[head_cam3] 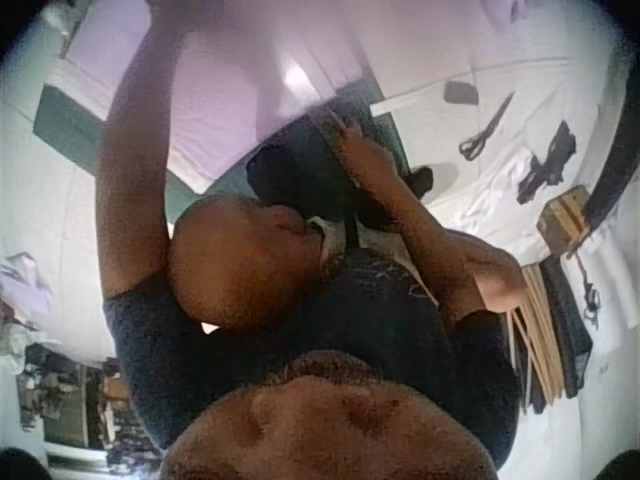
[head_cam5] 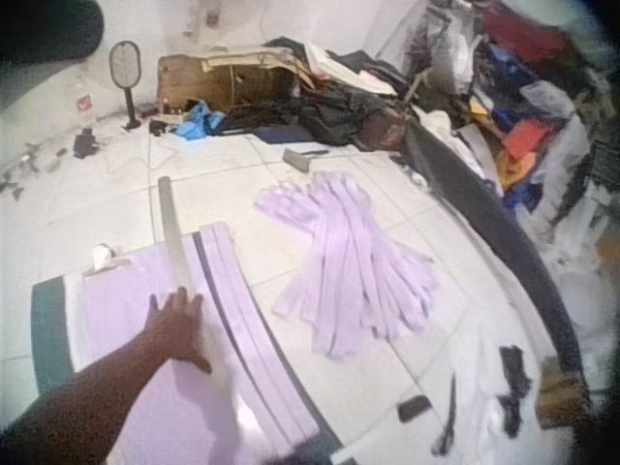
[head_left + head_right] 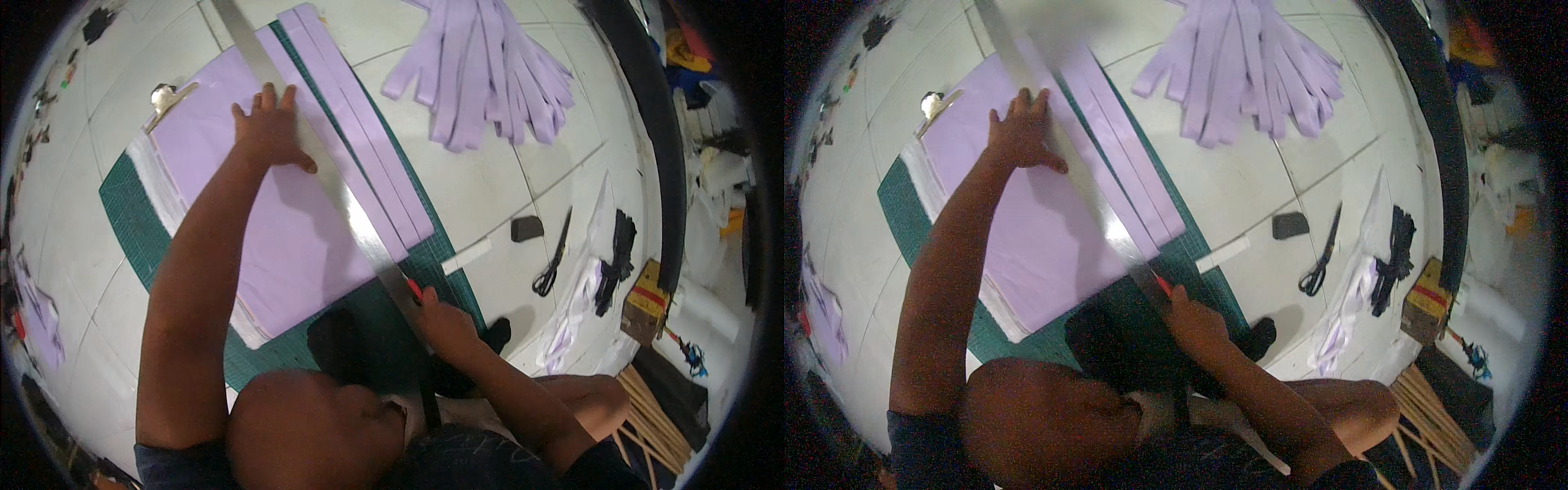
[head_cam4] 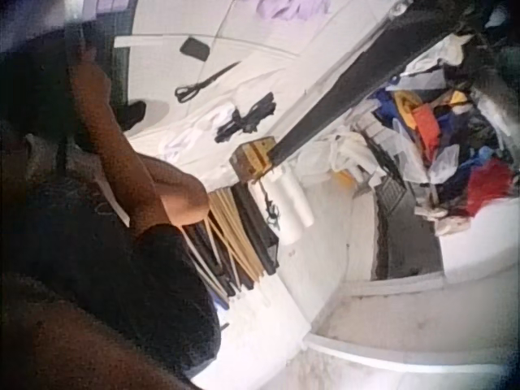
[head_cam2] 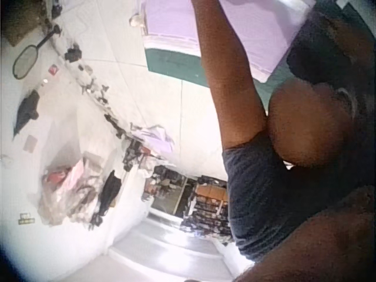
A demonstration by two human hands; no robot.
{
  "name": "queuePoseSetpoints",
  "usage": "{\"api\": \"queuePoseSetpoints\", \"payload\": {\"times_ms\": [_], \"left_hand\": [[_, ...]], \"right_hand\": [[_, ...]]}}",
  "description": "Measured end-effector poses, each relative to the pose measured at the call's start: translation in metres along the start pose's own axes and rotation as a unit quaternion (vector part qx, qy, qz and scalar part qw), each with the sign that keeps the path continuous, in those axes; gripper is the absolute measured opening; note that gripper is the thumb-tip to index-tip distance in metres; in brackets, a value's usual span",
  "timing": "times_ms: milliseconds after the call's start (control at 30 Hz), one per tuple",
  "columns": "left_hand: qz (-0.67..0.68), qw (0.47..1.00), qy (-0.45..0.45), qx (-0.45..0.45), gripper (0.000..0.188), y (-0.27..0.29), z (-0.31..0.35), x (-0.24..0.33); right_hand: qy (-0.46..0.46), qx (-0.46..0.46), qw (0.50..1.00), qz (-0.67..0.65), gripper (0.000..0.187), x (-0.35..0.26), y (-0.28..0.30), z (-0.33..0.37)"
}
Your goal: The person cuts strips of purple fabric using a utility knife and a metal ruler on a green cutting mat.
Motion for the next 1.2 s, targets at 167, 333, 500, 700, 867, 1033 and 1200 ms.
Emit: {"api": "queuePoseSetpoints", "payload": {"times_ms": [167, 333, 500, 700, 867, 1033, 1200], "left_hand": [[0.025, 1.000, 0.002, 0.001, 0.143, 0.011, -0.003, 0.012], [0.031, 0.999, 0.020, 0.014, 0.144, 0.008, 0.001, -0.004], [0.050, 0.999, 0.010, 0.012, 0.146, 0.014, -0.003, 0.018], [0.032, 0.999, 0.031, 0.001, 0.151, 0.005, -0.003, -0.001], [0.034, 0.999, 0.024, 0.004, 0.149, 0.007, -0.005, 0.006], [0.042, 0.999, 0.015, 0.003, 0.150, 0.005, -0.006, 0.004], [0.031, 0.999, 0.027, 0.002, 0.150, 0.003, -0.003, -0.007]], "right_hand": [[0.049, 0.033, 0.997, 0.045, 0.021, 0.035, -0.004, 0.015], [0.097, 0.260, 0.953, -0.123, 0.039, 0.071, 0.063, 0.024], [-0.011, 0.604, 0.788, -0.122, 0.052, 0.232, 0.080, 0.005], [-0.017, 0.451, 0.887, -0.103, 0.048, 0.205, 0.049, -0.005], [-0.052, 0.451, 0.884, -0.113, 0.046, 0.228, 0.054, -0.011], [-0.018, 0.518, 0.842, -0.147, 0.048, 0.217, 0.063, -0.006], [0.053, 0.359, 0.929, -0.069, 0.049, 0.163, 0.045, -0.012]]}}
Point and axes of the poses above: each hand's wrist, its own z-axis away from the middle knuckle, its own y-axis out of the back of the hand, x = y × z, the point moved 7 cm from there along -z, towards the middle knuckle
